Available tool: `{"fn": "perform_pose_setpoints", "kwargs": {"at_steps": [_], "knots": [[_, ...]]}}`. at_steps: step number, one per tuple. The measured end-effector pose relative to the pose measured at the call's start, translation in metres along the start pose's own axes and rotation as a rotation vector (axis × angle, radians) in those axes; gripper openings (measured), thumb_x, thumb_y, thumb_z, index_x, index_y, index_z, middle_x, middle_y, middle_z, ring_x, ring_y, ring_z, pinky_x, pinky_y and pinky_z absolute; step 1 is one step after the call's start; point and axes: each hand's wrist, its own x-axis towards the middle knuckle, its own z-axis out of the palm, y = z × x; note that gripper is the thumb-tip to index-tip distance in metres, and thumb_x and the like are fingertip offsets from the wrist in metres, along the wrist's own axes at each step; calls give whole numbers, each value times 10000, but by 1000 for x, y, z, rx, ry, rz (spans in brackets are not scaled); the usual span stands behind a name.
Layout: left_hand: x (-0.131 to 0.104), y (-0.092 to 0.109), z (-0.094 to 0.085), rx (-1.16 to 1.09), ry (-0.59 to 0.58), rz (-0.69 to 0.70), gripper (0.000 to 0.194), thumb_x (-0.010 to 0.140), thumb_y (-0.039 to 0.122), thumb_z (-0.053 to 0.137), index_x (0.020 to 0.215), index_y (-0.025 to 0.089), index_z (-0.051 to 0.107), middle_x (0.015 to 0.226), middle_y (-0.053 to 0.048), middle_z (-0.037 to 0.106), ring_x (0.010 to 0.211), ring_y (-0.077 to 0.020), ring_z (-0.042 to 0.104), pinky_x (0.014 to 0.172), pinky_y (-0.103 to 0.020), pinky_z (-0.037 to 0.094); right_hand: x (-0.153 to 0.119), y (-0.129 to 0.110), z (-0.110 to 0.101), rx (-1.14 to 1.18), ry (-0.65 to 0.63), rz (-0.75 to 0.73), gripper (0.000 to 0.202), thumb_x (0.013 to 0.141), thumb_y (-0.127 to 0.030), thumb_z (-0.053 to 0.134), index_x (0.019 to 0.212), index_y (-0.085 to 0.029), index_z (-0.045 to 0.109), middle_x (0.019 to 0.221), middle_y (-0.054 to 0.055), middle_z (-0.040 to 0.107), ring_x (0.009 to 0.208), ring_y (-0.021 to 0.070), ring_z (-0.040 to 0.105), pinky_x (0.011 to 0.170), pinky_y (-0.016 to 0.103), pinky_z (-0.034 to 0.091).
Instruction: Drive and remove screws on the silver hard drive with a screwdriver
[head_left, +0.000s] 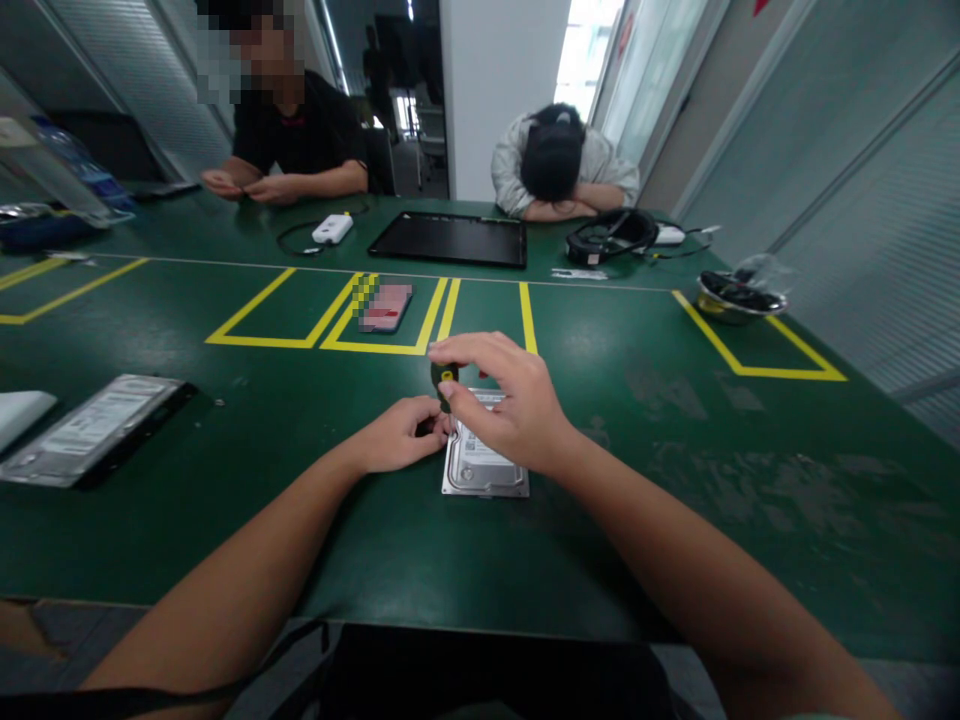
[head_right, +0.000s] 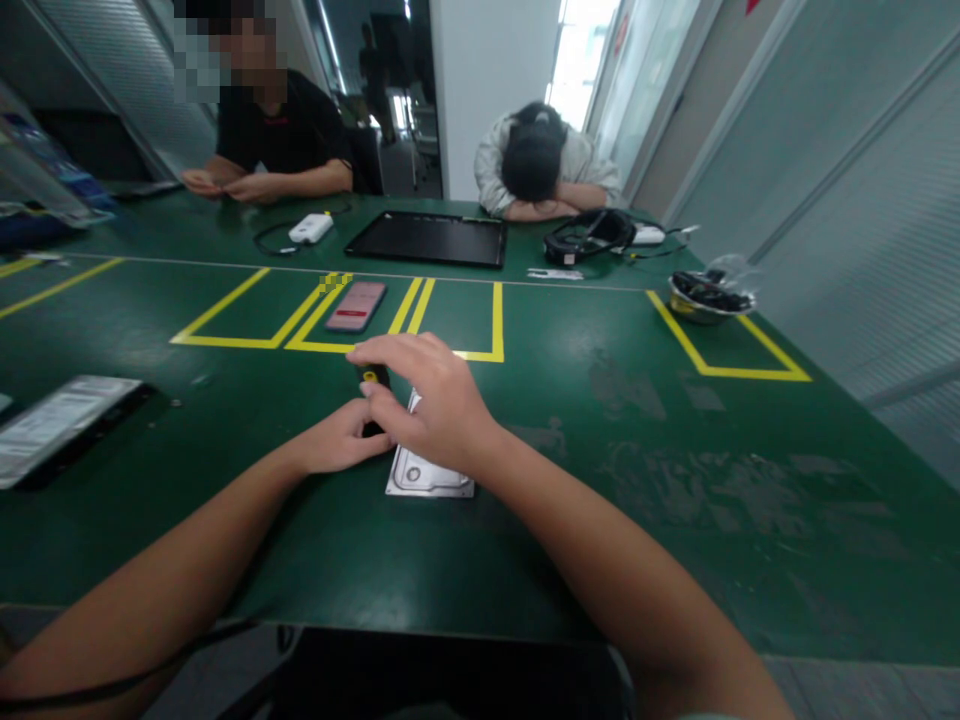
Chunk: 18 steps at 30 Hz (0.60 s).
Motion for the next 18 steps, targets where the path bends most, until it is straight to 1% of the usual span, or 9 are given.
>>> {"fn": "perform_pose_setpoints", "kwargs": {"at_steps": [3, 5, 6, 8, 11, 13, 15, 18], "knots": [[0, 5, -1, 27, 2, 14, 110, 834, 253, 559, 829, 146, 587, 800, -10, 604, 733, -150, 552, 664, -271, 431, -1, 2, 2, -25, 37, 11, 192, 853, -275, 667, 1017, -176, 663, 1017, 67, 685, 987, 182, 627, 839, 345, 523], [0, 5, -1, 28, 3, 17, 98, 827, 241, 555, 795, 150, 570, 758, 4, 575, 701, -137, 530, 641, -258, 414, -1, 2, 2, -49, 70, 26, 153, 846, -280, 675, 963, -182, 660, 942, 48, 668, 926, 174, 611, 798, 330, 526], [0, 5, -1, 27, 6, 17, 94, 820, 236, 557, 779, 152, 561, 736, 10, 558, 683, -132, 518, 630, -255, 406, -1, 3, 2, -53, 70, 29, 126, 853, -262, 661, 953, -184, 655, 929, 42, 673, 916, 171, 613, 802, 330, 526], [1, 2, 0, 30, 12, 17, 83, 808, 229, 564, 779, 152, 560, 729, 13, 547, 674, -130, 509, 630, -256, 401, -1, 2, 1, -49, 38, 28, 134, 870, -195, 605, 992, -178, 655, 975, 46, 707, 942, 168, 633, 844, 338, 529], [1, -1, 0, 27, 14, 16, 95, 805, 239, 573, 830, 148, 588, 784, -4, 586, 714, -147, 534, 662, -270, 421, -1, 1, 0, -15, -22, 35, 288, 864, -106, 526, 1119, -153, 653, 1131, 82, 728, 1060, 173, 654, 935, 361, 525], [0, -2, 0, 16, 7, 10, 110, 809, 245, 573, 853, 148, 599, 803, -9, 604, 729, -155, 545, 678, -277, 432, -1, 0, -1, 8, -29, 42, 318, 870, -107, 508, 1147, -147, 659, 1217, 107, 706, 1157, 182, 636, 989, 381, 514], [0, -3, 0, 19, 6, 8, 108, 811, 246, 574, 852, 149, 598, 797, -7, 601, 730, -156, 547, 678, -277, 433, -1, -1, -1, 27, -21, 42, 305, 894, -131, 496, 1142, -148, 671, 1280, 122, 676, 1221, 185, 611, 1006, 387, 513], [0, -3, 1, 30, 6, 18, 88, 818, 236, 566, 829, 150, 583, 772, 3, 578, 716, -147, 537, 667, -270, 423, -1, 0, -1, 42, -31, 35, 301, 925, -136, 470, 1139, -165, 679, 1255, 101, 694, 1203, 165, 627, 990, 365, 527]]}}
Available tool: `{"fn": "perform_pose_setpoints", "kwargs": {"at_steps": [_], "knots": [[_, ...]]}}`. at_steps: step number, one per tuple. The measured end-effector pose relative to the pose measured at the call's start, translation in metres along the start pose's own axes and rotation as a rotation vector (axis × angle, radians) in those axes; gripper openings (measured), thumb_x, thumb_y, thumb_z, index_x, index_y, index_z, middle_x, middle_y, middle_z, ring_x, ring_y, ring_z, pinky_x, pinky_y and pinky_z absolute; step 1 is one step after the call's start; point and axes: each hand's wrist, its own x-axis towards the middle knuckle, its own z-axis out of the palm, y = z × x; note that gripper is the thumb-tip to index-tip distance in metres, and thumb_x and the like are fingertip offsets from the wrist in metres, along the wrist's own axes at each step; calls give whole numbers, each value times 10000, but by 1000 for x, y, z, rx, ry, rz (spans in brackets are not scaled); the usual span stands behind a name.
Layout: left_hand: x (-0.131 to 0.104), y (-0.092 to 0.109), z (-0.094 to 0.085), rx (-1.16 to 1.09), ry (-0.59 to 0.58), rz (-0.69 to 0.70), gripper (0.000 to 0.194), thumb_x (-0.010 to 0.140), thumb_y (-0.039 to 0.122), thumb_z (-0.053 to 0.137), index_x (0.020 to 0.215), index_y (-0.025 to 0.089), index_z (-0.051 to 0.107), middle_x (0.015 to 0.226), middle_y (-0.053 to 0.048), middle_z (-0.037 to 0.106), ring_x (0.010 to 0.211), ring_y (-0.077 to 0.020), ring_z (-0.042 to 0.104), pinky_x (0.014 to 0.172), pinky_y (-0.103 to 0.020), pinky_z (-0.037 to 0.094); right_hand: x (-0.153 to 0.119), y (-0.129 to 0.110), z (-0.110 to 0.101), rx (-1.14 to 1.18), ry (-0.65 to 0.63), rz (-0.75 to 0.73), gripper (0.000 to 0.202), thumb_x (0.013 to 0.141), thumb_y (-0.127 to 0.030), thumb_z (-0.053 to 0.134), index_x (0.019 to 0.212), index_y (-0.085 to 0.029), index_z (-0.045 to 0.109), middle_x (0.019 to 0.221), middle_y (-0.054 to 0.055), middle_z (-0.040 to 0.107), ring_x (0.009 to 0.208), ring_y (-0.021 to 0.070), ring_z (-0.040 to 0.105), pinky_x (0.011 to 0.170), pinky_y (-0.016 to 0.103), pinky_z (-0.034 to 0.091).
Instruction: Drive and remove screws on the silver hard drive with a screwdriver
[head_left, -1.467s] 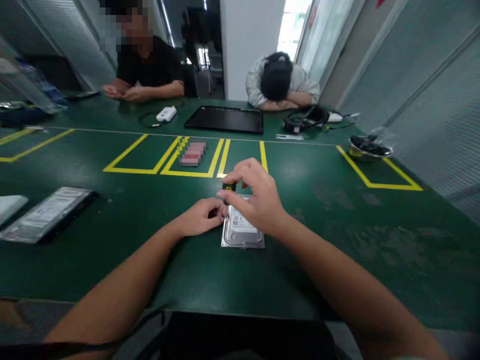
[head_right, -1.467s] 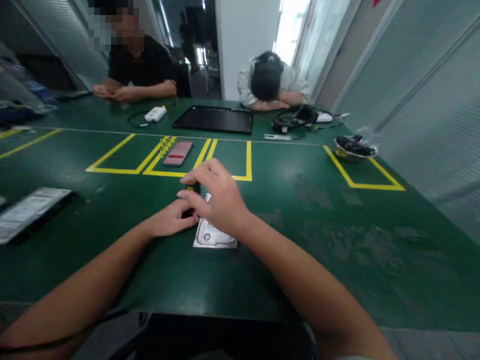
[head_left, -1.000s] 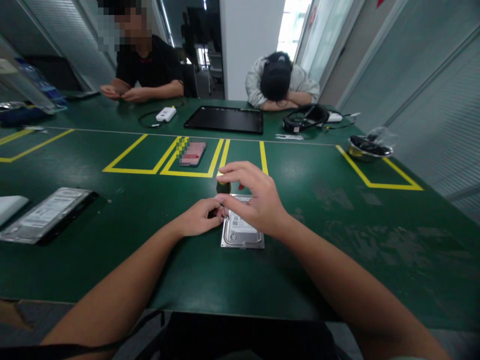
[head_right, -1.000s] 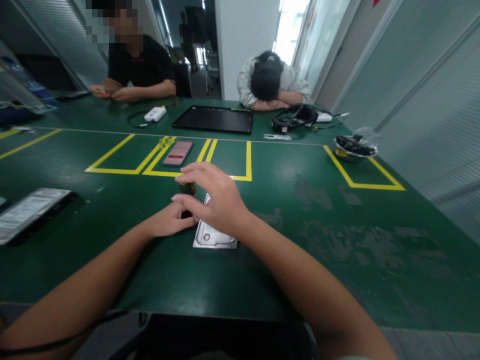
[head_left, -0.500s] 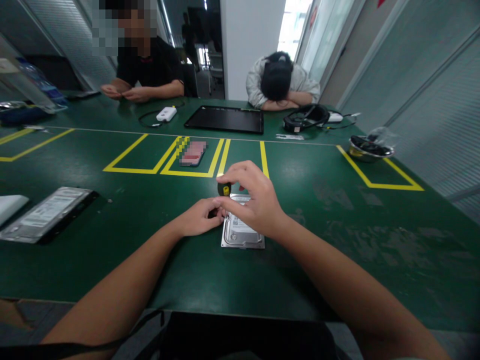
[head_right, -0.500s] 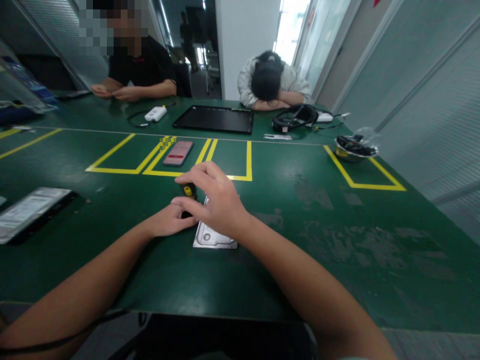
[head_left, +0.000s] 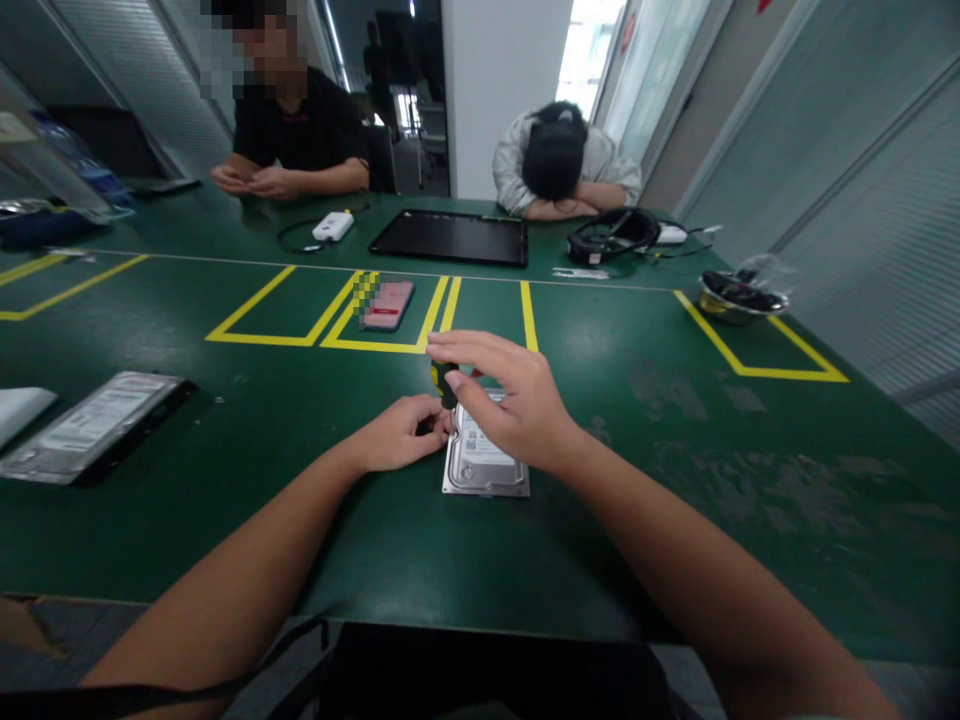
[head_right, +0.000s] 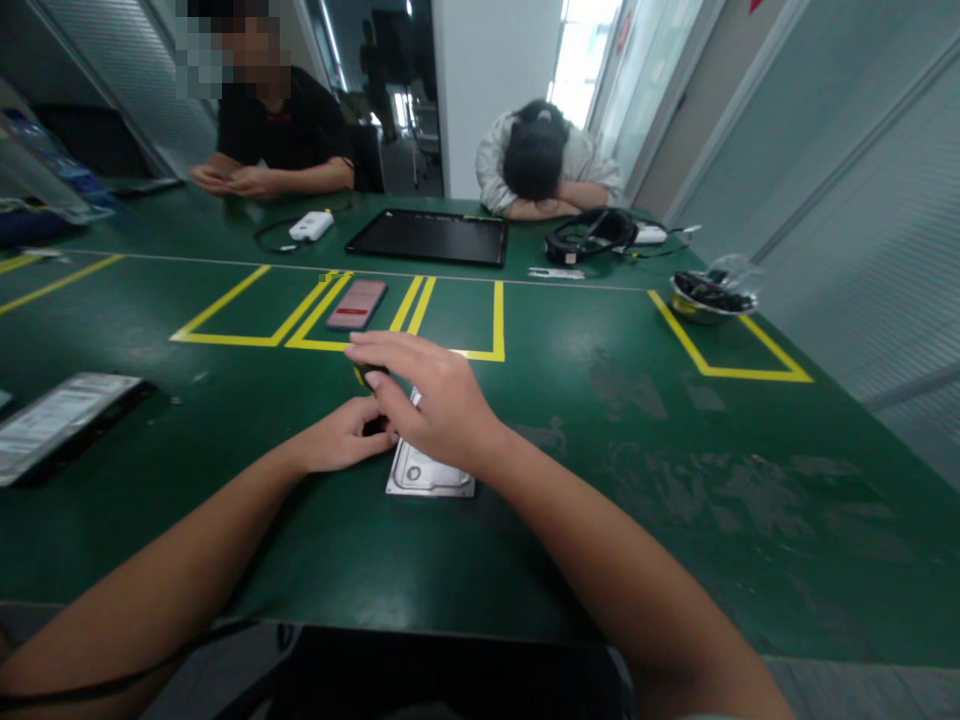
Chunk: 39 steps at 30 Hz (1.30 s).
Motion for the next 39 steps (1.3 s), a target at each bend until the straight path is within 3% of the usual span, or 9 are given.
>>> {"fn": "perform_pose_setpoints", "kwargs": {"at_steps": [3, 8, 14, 20, 26, 32, 36, 39], "knots": [[0, 1, 0, 5, -4, 6, 78, 823, 228, 561, 809, 151, 567, 757, 7, 562, 704, -141, 529, 658, -266, 414, 1, 1, 0, -2, 3, -3, 262, 930, -147, 499, 1117, -184, 679, 1154, 65, 732, 1110, 150, 662, 954, 345, 538], [-1, 4, -1, -3, 1, 3, 78, 819, 225, 563, 790, 152, 558, 732, 12, 543, 671, -130, 505, 631, -258, 401, 1, 1, 0, -56, 87, 8, 168, 861, -294, 682, 977, -173, 701, 931, 49, 703, 896, 157, 645, 811, 328, 554], [-1, 2, 0, -1, 1, -7, 89, 818, 235, 564, 828, 148, 575, 764, 4, 562, 709, -143, 524, 659, -268, 419, 1, -1, 1, -10, 68, 18, 201, 912, -162, 550, 1059, -173, 687, 1137, 91, 724, 1069, 166, 664, 830, 328, 551], [-1, 2, -1, 15, 3, -9, 98, 814, 240, 564, 779, 151, 545, 733, 6, 536, 681, -137, 504, 631, -263, 401, 1, 2, 2, -60, 123, 9, 167, 852, -270, 687, 971, -154, 708, 920, 58, 686, 880, 153, 634, 798, 324, 551], [0, 1, 0, -3, -1, -2, 90, 814, 237, 562, 820, 148, 566, 762, 1, 562, 699, -141, 520, 652, -273, 413, 1, -1, 0, 8, 67, 30, 215, 911, -160, 540, 1060, -178, 694, 1132, 89, 725, 1070, 166, 665, 841, 335, 551], [0, 4, -1, -4, -3, 6, 98, 824, 250, 559, 820, 152, 566, 749, 2, 567, 687, -140, 520, 644, -269, 424, 0, 0, 2, -46, 100, 15, 194, 868, -290, 668, 1006, -160, 709, 956, 68, 702, 918, 158, 647, 819, 331, 550], [-1, 5, -1, -24, -3, -25, 146, 813, 274, 580, 883, 148, 603, 791, -16, 609, 735, -160, 549, 669, -280, 456, 0, -2, 1, -9, 67, 35, 206, 899, -207, 583, 1071, -179, 693, 1098, 88, 721, 1046, 168, 656, 844, 342, 546], [-1, 5, -1, -27, 0, -33, 168, 809, 288, 585, 894, 146, 613, 783, -17, 610, 731, -162, 549, 673, -284, 466, 0, -2, 1, -11, 49, 21, 202, 898, -185, 575, 1061, -181, 693, 1068, 68, 736, 1008, 156, 666, 832, 324, 547]]}}
